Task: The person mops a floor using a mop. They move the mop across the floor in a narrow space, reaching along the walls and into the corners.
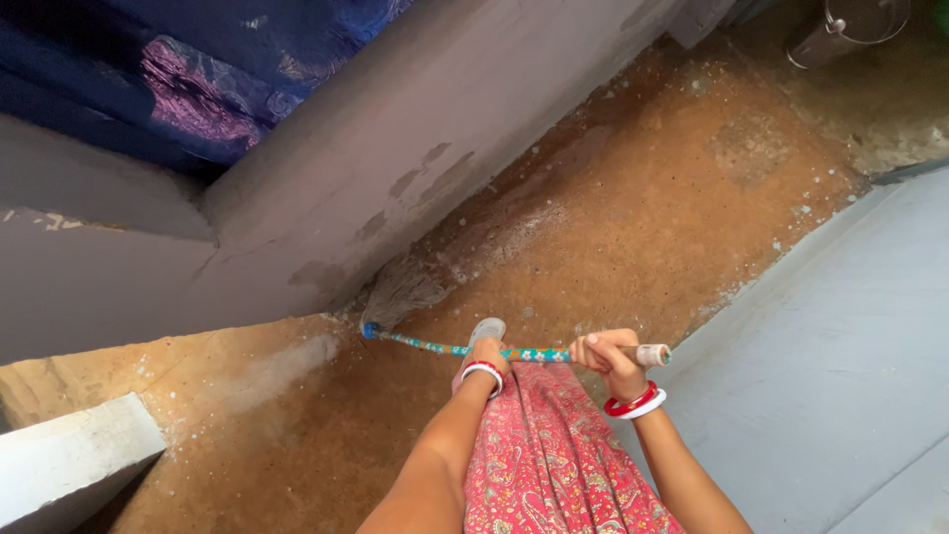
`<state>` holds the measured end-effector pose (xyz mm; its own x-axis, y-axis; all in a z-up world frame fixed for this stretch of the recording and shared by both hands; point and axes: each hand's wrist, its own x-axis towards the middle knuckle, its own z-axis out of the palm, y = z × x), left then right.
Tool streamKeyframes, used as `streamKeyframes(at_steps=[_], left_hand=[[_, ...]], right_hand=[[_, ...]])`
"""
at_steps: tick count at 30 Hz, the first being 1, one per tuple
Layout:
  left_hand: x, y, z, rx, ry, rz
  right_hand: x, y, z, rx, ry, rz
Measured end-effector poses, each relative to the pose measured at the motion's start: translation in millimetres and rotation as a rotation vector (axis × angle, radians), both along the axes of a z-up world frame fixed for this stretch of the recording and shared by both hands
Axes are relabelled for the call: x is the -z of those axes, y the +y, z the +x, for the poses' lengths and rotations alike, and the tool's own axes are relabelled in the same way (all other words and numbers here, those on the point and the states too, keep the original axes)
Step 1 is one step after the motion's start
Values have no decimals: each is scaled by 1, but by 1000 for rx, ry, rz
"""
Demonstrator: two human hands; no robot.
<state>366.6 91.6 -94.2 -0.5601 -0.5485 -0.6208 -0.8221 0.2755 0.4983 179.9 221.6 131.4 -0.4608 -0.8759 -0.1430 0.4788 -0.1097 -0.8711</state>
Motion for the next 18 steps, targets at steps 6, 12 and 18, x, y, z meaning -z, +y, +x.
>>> streamKeyframes(at_steps=[6, 12, 18], left_hand=[[-1, 35, -61, -26, 475, -246], [-46, 105, -190, 79, 671, -119], [-95, 123, -264, 553, 430, 108]], right_hand=[[-74, 19, -38, -58, 213, 34], [-164, 78, -62, 107, 535, 21], [-177, 104, -37, 288, 786, 256]])
